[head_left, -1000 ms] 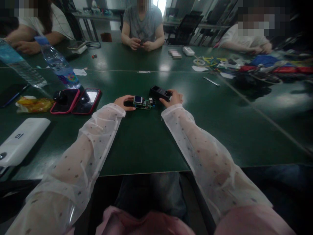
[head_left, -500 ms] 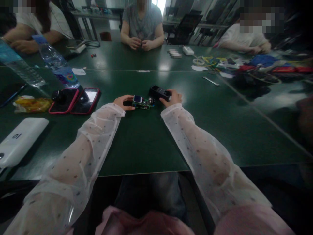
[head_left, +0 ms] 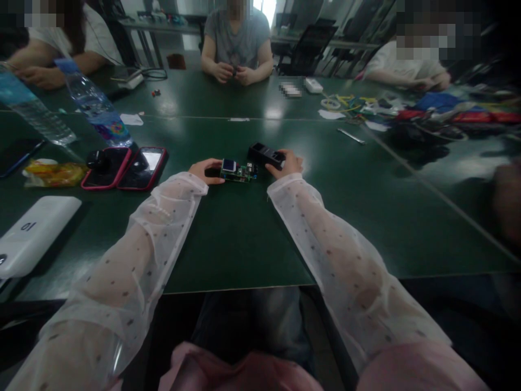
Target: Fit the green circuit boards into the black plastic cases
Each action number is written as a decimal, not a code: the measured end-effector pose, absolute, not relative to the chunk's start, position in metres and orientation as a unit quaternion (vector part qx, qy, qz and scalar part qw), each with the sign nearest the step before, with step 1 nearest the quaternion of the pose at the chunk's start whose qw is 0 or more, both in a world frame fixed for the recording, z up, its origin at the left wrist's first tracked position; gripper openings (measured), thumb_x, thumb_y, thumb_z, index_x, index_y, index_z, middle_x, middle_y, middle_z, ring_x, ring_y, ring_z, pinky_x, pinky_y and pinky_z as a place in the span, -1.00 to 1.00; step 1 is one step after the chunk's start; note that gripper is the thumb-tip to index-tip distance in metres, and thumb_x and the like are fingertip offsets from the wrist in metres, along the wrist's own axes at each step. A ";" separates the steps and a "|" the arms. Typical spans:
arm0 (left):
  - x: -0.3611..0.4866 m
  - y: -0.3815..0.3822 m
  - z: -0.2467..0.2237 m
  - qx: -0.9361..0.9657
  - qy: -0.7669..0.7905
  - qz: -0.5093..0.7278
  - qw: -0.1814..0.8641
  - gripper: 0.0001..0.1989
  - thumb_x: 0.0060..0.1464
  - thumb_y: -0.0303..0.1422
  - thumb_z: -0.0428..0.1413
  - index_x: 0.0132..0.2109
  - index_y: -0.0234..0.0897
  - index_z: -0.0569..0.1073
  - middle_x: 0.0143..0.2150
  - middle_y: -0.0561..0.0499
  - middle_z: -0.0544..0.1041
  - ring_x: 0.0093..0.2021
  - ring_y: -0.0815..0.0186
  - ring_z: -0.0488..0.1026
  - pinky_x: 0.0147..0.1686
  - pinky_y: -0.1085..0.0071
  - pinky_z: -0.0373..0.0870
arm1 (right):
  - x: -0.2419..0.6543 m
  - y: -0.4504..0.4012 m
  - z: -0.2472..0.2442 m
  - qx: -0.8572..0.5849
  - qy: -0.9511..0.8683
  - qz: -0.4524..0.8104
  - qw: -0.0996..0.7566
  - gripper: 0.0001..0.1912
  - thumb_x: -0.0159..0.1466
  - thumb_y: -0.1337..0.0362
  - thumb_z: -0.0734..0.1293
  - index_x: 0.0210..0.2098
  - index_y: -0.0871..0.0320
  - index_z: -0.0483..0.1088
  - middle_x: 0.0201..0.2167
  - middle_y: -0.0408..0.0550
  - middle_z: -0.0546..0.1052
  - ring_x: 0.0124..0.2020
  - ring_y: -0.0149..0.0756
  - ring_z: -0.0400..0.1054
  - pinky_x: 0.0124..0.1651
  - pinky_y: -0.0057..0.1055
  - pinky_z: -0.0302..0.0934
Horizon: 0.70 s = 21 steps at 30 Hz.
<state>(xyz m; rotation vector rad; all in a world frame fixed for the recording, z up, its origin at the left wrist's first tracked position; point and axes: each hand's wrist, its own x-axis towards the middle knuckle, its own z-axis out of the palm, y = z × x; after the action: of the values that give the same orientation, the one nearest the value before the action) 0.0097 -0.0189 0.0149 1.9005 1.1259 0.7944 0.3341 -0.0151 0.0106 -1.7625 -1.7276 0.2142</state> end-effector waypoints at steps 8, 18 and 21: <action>0.011 -0.021 0.019 0.761 0.431 0.304 0.378 -0.28 -0.14 -0.18 0.39 0.19 -0.27 0.47 0.19 -0.23 0.54 0.24 0.00 0.45 0.33 -0.10 0.18 | 0.335 -0.014 0.010 -0.672 -0.657 0.086 0.330 -0.36 0.10 0.10 0.47 0.14 0.01 0.28 0.09 0.15 0.43 0.23 0.22 0.16 0.19 0.23 0.16; 0.008 -0.018 0.015 0.777 0.421 0.299 0.362 -0.26 -0.12 -0.14 0.38 0.20 -0.31 0.45 0.17 -0.24 0.56 0.22 0.02 0.48 0.32 -0.04 0.24 | 0.333 -0.021 0.014 -0.635 -0.659 0.089 0.394 -0.40 0.15 0.09 0.44 0.14 0.09 0.29 0.04 0.12 0.45 0.18 0.10 0.26 0.22 0.09 0.20; 0.008 -0.018 0.015 0.777 0.423 0.298 0.359 -0.28 -0.12 -0.14 0.38 0.19 -0.26 0.47 0.17 -0.20 0.56 0.23 0.01 0.48 0.32 -0.05 0.24 | 0.331 -0.024 0.020 -0.565 -0.685 0.124 0.443 -0.37 0.20 -0.03 0.40 0.19 0.01 0.25 0.06 0.06 0.45 0.12 0.03 0.33 0.16 0.04 0.27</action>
<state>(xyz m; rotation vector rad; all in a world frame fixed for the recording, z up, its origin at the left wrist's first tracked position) 0.0084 -0.0184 0.0154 2.0033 1.0902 0.7685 0.3312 -0.0241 0.0202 -1.4022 -1.6991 0.3074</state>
